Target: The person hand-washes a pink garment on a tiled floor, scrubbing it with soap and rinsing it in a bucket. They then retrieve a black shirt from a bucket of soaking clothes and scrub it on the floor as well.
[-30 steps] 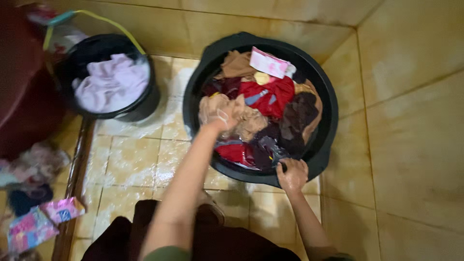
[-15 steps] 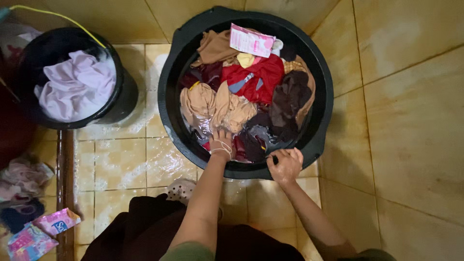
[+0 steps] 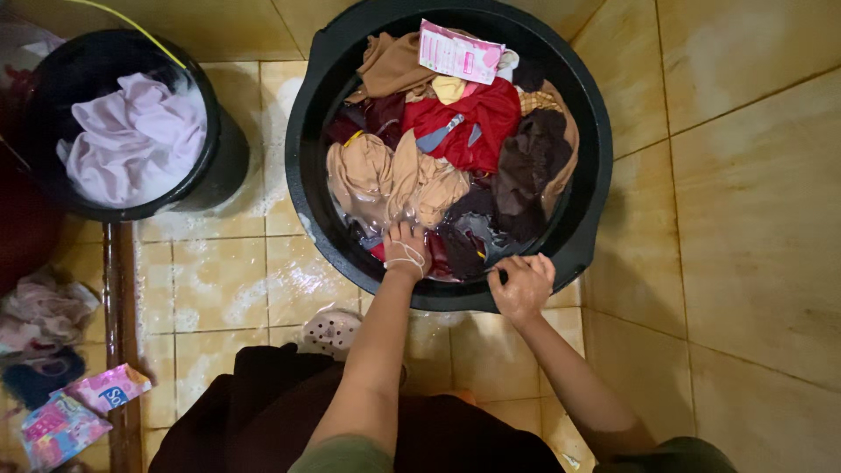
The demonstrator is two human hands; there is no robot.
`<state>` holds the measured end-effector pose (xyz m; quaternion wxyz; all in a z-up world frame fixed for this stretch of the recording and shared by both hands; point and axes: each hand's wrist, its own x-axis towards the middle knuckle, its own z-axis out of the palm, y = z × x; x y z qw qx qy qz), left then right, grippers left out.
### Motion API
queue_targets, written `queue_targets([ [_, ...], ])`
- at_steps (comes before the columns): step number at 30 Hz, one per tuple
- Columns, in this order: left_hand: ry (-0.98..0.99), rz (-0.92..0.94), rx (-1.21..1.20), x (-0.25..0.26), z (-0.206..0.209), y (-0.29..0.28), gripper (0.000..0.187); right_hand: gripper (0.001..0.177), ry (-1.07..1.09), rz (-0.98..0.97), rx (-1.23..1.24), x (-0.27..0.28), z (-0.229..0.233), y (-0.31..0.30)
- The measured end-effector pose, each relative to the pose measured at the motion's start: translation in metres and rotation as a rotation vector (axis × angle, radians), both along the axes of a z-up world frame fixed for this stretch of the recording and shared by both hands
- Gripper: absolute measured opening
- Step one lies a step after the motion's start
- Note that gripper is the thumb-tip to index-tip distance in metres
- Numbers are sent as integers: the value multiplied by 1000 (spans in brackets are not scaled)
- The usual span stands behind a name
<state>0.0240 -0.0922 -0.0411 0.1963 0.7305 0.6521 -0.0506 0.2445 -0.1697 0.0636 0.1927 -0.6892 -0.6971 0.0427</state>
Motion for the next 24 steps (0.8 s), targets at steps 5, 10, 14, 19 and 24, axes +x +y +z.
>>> queue_targets([
  [5, -306, -106, 146, 28, 13, 9, 52, 13, 7, -11, 0, 0, -1, 0],
  [10, -316, -294, 415, 93, 11, 34, 81, 14, -28, -43, -38, 0, -3, 3],
  [14, -6, -241, 94, 105, -1, 45, 74, 13, 38, -47, -26, 0, -1, 4],
  [19, -20, -332, -179, 84, -19, 26, 45, 12, 51, -59, -26, 0, 2, 3],
  [24, -671, -350, -123, 115, -22, 26, 33, 17, 51, -28, -66, 4, 3, 2],
])
